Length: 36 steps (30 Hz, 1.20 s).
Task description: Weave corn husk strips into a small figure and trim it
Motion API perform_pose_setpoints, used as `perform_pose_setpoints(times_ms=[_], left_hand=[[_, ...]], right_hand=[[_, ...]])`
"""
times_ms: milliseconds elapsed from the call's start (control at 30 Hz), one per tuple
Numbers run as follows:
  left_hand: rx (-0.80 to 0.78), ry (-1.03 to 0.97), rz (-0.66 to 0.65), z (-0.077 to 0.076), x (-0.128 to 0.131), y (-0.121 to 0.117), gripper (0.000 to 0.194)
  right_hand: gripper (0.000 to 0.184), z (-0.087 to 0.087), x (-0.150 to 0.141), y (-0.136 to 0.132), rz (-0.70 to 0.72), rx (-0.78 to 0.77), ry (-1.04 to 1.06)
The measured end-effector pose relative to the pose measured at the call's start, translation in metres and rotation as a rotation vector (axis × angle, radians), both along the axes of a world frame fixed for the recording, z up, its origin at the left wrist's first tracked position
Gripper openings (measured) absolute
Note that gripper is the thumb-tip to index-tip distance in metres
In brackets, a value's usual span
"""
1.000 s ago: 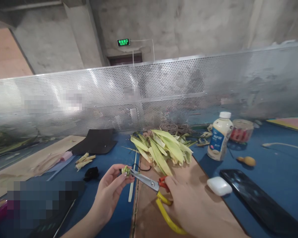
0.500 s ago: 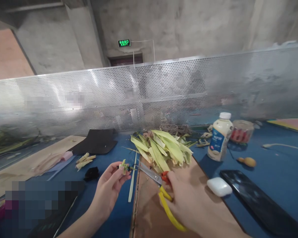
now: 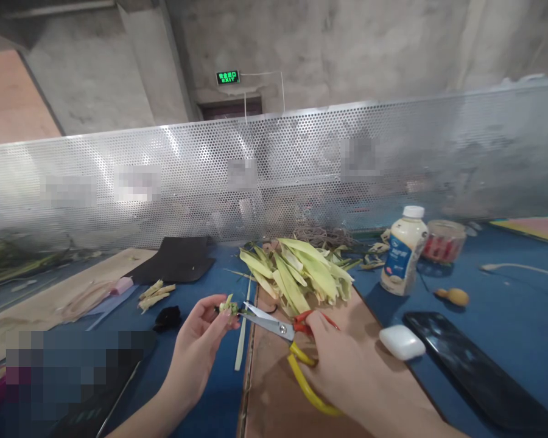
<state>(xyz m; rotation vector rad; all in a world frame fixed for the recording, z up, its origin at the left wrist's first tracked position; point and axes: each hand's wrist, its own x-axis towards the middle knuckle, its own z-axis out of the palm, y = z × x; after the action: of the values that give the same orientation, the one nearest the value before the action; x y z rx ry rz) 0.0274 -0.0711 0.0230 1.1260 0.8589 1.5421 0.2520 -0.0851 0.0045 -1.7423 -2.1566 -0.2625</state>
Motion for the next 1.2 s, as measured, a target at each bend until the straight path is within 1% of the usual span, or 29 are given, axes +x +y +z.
perform_pose_setpoints(times_ms=[100,200,300,400,600,733,967,1200], left_hand=[[0.001,0.047,0.052,-0.001,0.0,0.001,0.028],[0.003,0.076,0.09,-0.001,-0.001,0.002,0.026],[0.008,0.076,0.113,0.001,-0.001,0.001,0.024],[0.009,0.072,0.112,0.002,-0.002,0.001,0.024],[0.005,0.057,0.1,0.0,-0.003,0.001,0.024],[0.011,0.05,0.106,0.0,-0.003,0.0,0.023],[0.003,0.056,0.103,0.0,-0.003,-0.001,0.022],[0.005,0.06,0.102,0.001,-0.003,-0.001,0.021]], right_hand=[[0.024,-0.014,0.004,0.005,-0.008,-0.028,0.046],[0.025,-0.021,0.008,0.007,0.011,-0.015,0.069],[0.025,-0.02,0.009,0.007,0.063,0.013,0.097],[0.024,-0.016,0.009,0.008,0.11,0.006,0.122],[0.025,-0.018,0.009,0.01,0.062,-0.005,0.066],[0.025,-0.019,0.009,0.012,0.076,-0.007,0.069],[0.026,-0.015,0.007,0.011,0.078,-0.034,0.081],[0.024,-0.017,0.007,0.01,0.093,-0.069,0.1]])
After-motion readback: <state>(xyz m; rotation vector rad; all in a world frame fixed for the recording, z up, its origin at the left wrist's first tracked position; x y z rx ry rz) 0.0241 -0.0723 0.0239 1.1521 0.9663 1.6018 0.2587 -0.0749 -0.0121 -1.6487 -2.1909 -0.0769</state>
